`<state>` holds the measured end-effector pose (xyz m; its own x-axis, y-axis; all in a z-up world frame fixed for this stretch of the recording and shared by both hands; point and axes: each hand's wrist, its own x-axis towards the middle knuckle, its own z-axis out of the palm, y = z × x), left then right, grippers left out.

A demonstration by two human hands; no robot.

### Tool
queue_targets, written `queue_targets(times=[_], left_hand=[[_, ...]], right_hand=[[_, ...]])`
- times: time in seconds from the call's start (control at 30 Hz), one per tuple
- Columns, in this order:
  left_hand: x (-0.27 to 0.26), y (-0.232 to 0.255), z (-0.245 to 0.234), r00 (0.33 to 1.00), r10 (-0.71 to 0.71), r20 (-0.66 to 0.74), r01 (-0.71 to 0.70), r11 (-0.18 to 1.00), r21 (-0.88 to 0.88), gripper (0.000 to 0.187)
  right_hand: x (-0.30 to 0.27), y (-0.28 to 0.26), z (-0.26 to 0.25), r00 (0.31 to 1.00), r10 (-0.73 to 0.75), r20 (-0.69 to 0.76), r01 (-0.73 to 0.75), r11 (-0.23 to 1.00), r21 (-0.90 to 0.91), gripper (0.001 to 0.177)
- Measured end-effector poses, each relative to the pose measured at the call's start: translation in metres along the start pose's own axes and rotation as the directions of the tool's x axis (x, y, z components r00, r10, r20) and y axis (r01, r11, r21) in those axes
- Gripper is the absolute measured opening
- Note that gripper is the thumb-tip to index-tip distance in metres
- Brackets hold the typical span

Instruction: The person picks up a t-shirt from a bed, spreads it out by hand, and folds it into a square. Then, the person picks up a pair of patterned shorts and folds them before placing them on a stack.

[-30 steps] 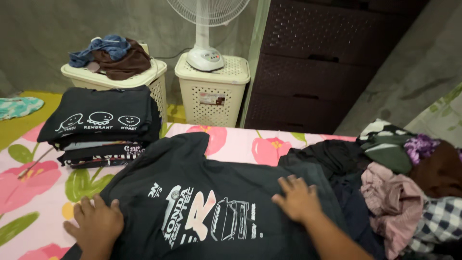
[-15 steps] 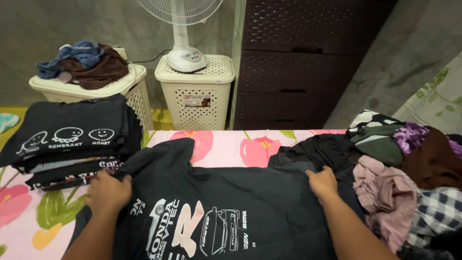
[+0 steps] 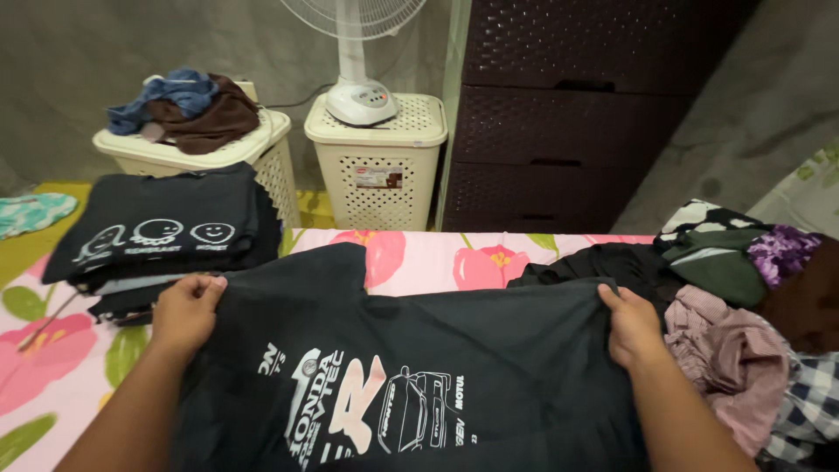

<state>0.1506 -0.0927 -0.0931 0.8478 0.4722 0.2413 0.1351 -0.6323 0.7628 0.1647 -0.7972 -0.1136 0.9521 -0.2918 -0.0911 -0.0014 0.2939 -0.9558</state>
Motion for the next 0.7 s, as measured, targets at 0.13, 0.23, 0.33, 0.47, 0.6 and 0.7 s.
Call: queue_targets(times=[0.13,0.23,0.33,0.47,0.6,0.7], left_hand=[[-0.005,-0.023,-0.031,0.983,-0.124,0.133,0.155,0.954,-0.256,0.035],[-0.012,-0.065,-0.046,0.983,-0.059,0.173,0.109,0.949,-0.295,0.037],[-0.045,-0.089,-0.064,0.995,-0.014,0.096,0.019,0.998,-0.052,0.038],[-0.096,-0.088,-0.083,0.979,-0.176,0.098,0.153,0.966,0.208,0.034],[-0.142,-0.091,-0.086,0.968,-0.248,0.029,0.227,0.922,0.313,0.031],[-0.146,-0.09,-0.086,0.985,-0.169,-0.04,0.173,0.938,0.302,0.031]], right_hand=[[-0.046,-0.041,0.002,0.98,0.173,0.1,-0.173,0.985,-0.015,0.023],[-0.07,-0.043,-0.021,0.929,0.358,0.098,-0.335,0.922,-0.194,0.021],[-0.077,-0.02,-0.043,0.921,0.375,0.103,-0.26,0.79,-0.555,0.022],[-0.088,-0.012,-0.056,0.904,0.334,0.265,0.106,0.425,-0.899,0.024],[-0.11,-0.014,-0.043,0.817,0.533,0.22,0.157,0.16,-0.974,0.024],[-0.145,-0.035,-0.013,0.83,0.508,0.229,0.229,0.063,-0.971,0.025]])
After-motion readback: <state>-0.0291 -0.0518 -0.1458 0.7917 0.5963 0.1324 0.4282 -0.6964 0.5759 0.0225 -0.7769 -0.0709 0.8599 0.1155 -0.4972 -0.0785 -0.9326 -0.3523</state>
